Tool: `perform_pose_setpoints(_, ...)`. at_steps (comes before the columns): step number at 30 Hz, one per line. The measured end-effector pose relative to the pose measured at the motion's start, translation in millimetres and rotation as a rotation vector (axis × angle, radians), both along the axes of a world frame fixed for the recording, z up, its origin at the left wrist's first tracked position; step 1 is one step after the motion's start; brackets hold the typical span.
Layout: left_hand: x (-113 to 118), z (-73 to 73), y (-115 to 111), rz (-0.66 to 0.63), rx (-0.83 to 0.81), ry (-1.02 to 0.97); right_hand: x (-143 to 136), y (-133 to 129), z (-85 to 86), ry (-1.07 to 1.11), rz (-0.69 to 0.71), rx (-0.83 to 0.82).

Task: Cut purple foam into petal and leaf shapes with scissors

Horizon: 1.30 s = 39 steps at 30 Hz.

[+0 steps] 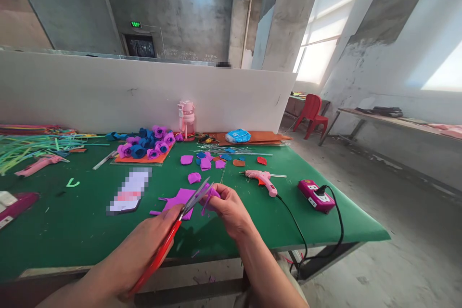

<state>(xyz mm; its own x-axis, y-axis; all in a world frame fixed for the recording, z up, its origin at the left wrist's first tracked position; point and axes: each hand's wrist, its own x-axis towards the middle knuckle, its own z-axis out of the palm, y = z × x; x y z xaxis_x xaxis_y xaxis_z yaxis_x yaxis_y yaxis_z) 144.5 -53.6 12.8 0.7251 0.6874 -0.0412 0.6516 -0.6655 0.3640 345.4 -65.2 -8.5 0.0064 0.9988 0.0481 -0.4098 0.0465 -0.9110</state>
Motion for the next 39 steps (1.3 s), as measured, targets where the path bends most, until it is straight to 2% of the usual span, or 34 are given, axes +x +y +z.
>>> perform_pose_setpoints(7,2.3,5.8,-2.4,0.018,-0.034,0.026,2.3,0.2,0.3,-0.005,0.006,0.011)
perform_pose_setpoints(20,2.7,2.6,-3.7,0.021,-0.023,0.043,3.2,-2.6,5.2,-0.029,-0.012,-0.017)
perform_pose_setpoints(29,1.7,6.0,-6.4,0.014,-0.036,0.007,5.1,-3.6,8.0,-0.051,-0.019,-0.012)
perform_pose_setpoints(39,1.2,1.9,-7.4,0.016,-0.095,-0.090,8.6,-3.4,4.8,-0.020,0.009,0.006)
